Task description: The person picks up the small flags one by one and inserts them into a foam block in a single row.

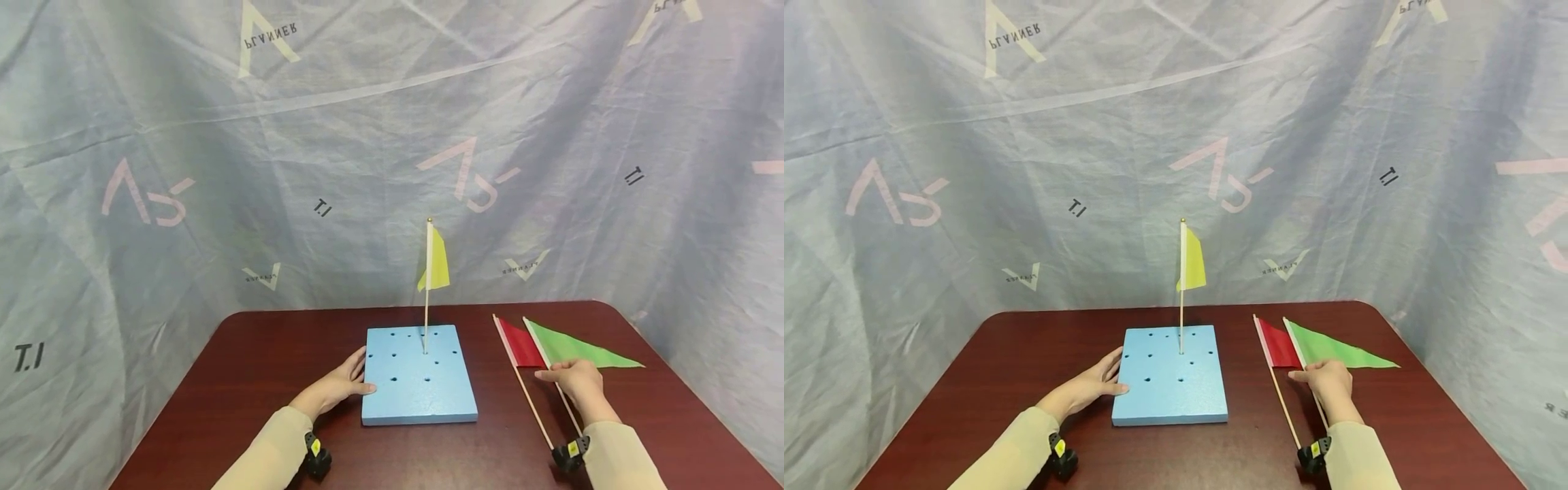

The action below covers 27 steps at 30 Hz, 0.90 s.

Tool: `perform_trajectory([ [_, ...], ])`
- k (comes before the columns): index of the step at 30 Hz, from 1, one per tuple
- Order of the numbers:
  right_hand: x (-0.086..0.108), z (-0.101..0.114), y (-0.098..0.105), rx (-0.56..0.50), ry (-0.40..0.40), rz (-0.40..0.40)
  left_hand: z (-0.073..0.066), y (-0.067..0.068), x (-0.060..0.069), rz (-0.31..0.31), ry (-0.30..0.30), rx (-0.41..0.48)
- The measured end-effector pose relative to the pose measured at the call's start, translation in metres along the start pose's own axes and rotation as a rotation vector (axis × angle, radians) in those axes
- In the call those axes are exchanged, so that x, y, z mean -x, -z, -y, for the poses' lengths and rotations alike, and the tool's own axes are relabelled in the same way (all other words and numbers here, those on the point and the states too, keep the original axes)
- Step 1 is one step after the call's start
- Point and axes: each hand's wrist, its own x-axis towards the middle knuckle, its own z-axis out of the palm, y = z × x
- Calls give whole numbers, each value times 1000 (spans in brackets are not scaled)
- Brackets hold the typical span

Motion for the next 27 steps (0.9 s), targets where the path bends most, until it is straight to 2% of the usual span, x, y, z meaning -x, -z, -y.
perform_trajectory([
  [14,-3,-11,2,94,28,-10,-1,-2,0,-14,3,1],
  [22,-4,-13,6,55,25,15,-1,-1,-1,2,-11,-8],
  [27,-3,-15,7,-21,-8,49,0,-1,0,-4,-1,9],
])
